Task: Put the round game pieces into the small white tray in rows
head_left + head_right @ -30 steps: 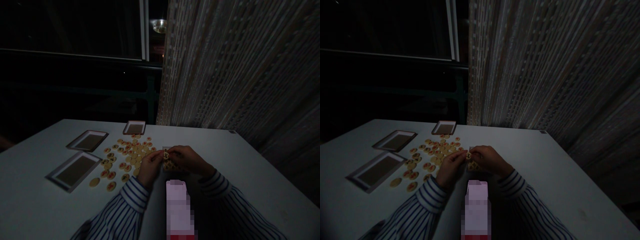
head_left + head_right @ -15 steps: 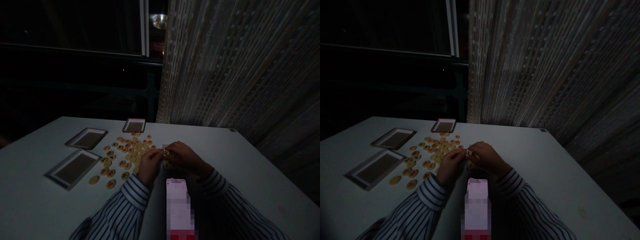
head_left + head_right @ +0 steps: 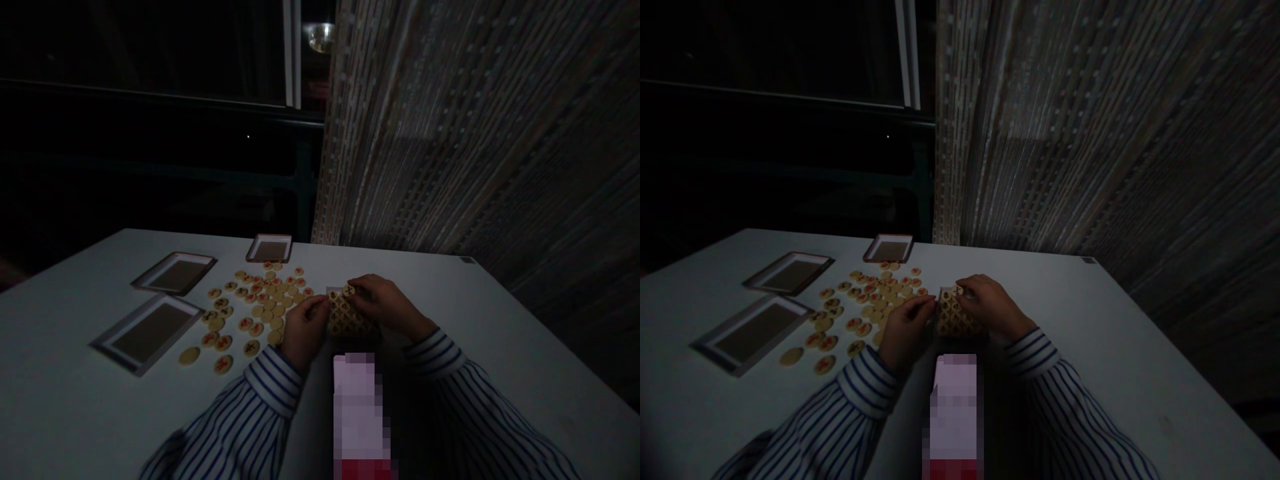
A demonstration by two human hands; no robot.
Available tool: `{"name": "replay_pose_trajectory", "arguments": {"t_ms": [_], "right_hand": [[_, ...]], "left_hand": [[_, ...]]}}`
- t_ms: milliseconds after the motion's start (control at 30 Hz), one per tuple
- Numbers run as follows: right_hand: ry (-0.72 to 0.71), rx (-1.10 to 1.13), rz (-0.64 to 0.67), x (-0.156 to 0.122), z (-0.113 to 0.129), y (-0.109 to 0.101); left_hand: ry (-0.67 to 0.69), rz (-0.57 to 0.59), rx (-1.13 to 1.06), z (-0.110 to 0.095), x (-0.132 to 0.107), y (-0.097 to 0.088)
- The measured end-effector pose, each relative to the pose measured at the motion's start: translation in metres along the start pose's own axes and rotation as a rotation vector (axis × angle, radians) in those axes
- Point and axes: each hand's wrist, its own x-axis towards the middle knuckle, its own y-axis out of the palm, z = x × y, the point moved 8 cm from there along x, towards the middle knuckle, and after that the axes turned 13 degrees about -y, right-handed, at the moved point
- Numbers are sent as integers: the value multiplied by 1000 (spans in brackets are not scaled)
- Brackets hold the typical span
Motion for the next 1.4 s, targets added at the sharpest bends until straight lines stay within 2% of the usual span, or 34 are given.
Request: {"name": "replay_pose_trajectory", "arguments": {"t_ms": [133,300,633,767,1000,1400], "right_hand": [[78,-40,55,-5,-15,0],[85,-149,180,-10,-23,9],[81,-331,347,-13,-26,20],[83,-397,395,-13,-25,24],[77,-423,405,-12,-21,24],[63,-437,405,-12,-21,27]], "left_hand": [[59,-7,113,4,1,0],[110,-19,250,7,1,0],[166,-9,377,-4,-6,5],[169,-20,359,-6,-7,4],[216,-22,384,-4,-5,4],[168,-19,347,-4,-5,3]]}}
